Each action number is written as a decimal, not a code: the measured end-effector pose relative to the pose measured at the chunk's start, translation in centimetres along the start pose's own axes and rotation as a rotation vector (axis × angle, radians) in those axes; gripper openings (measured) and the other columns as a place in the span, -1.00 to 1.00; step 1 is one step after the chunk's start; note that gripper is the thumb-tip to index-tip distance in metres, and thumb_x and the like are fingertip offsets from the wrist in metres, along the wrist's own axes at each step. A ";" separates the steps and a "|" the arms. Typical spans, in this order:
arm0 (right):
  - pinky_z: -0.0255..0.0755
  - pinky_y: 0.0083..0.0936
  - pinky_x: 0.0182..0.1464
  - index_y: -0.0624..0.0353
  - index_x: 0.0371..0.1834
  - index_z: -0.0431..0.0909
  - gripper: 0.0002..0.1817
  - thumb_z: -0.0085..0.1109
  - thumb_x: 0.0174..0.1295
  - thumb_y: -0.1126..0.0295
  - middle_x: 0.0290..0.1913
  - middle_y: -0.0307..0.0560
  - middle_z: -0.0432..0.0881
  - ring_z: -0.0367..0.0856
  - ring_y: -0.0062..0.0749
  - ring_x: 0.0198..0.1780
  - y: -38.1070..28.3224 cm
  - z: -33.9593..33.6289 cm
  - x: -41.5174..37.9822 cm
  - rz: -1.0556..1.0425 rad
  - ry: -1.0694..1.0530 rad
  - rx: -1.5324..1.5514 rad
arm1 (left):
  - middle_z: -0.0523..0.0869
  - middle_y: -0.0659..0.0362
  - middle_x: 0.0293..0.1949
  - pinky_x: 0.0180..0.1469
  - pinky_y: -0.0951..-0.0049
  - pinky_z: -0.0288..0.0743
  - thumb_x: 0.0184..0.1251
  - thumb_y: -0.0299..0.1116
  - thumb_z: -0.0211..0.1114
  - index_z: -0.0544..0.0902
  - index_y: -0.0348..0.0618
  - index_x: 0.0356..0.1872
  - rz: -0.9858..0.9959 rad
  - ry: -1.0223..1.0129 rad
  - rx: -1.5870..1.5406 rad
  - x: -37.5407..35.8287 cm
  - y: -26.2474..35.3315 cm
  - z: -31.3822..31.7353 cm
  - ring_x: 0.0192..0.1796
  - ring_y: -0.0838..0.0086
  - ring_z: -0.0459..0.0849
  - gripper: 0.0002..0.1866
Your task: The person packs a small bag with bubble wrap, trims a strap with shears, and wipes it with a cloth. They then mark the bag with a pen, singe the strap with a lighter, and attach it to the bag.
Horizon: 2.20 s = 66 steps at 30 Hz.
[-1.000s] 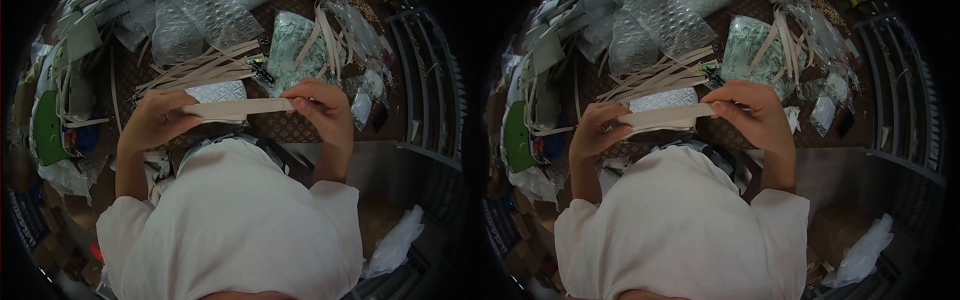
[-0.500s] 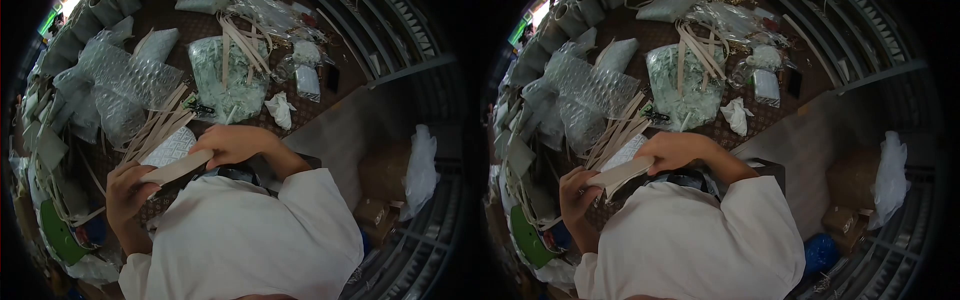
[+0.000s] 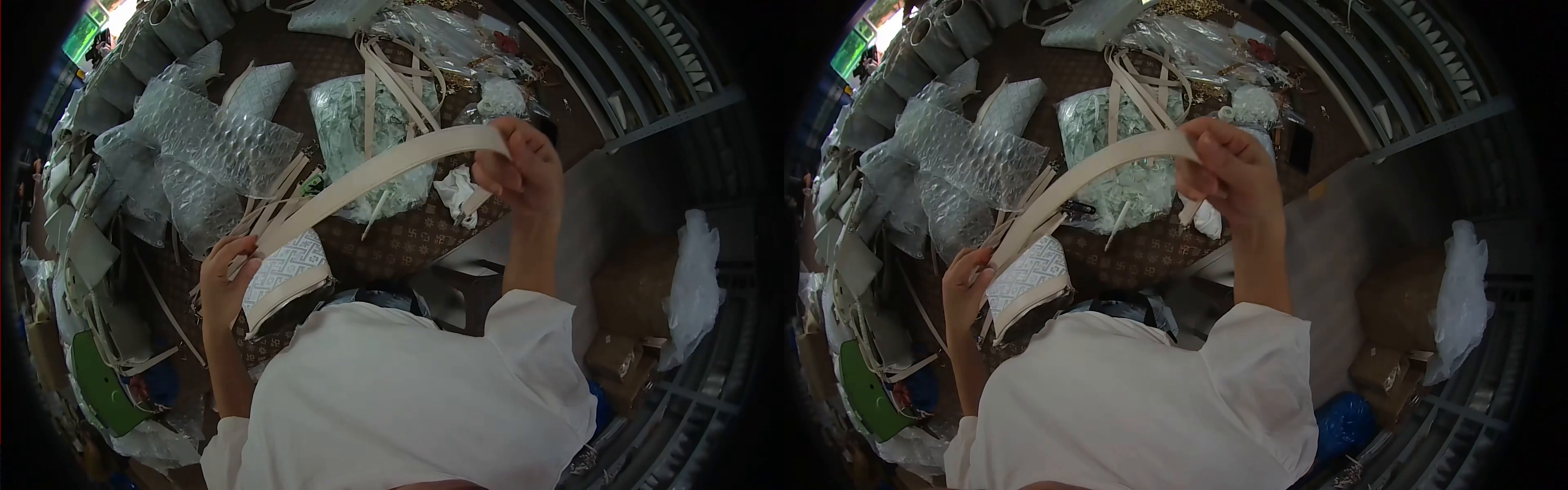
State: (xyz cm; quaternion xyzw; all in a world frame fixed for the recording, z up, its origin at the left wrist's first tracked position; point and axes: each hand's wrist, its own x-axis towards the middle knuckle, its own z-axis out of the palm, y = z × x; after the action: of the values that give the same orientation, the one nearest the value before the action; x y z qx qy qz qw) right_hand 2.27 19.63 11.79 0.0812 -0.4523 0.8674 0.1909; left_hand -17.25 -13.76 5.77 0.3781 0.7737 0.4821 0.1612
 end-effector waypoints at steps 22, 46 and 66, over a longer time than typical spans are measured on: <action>0.27 -0.50 0.15 0.36 0.12 0.32 -0.58 0.11 0.20 0.48 0.01 0.03 0.51 0.47 -0.37 0.06 17.2 15.3 9.3 0.283 -0.470 -0.333 | 0.62 0.23 -0.48 -0.53 0.72 0.39 0.32 -0.34 0.14 0.53 -0.26 -0.10 -0.092 0.592 -0.587 -4.6 5.7 -3.3 -0.55 0.71 0.50 -0.77; 0.43 -0.60 -0.23 0.34 -0.17 0.54 -0.78 0.09 0.18 0.45 -0.36 -0.09 0.64 0.58 -0.52 -0.34 23.9 3.5 5.6 0.671 -0.402 -0.985 | 0.62 0.15 -0.48 -0.46 0.40 0.42 0.20 -0.32 0.22 0.59 -0.25 -0.15 -1.352 0.840 -0.109 -31.7 -26.5 -11.9 -0.48 0.48 0.57 -0.74; 0.41 -0.36 -0.18 0.15 -0.39 0.57 -0.89 0.15 -0.02 0.49 -0.35 -0.07 0.52 0.48 -0.17 -0.12 41.2 3.8 10.5 -0.062 -0.816 -1.490 | 0.56 0.02 -0.10 0.00 0.35 0.43 0.00 -0.42 0.33 0.62 -0.15 -0.17 -0.256 0.269 0.047 -9.5 -15.4 -2.0 -0.03 0.19 0.53 -0.71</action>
State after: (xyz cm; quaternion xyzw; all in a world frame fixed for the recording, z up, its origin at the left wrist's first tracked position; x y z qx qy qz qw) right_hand -24.15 -2.12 -13.74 0.2529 -0.9363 0.2404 0.0401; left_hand -18.77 -25.91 -7.72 0.2124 0.8412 0.4856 0.1072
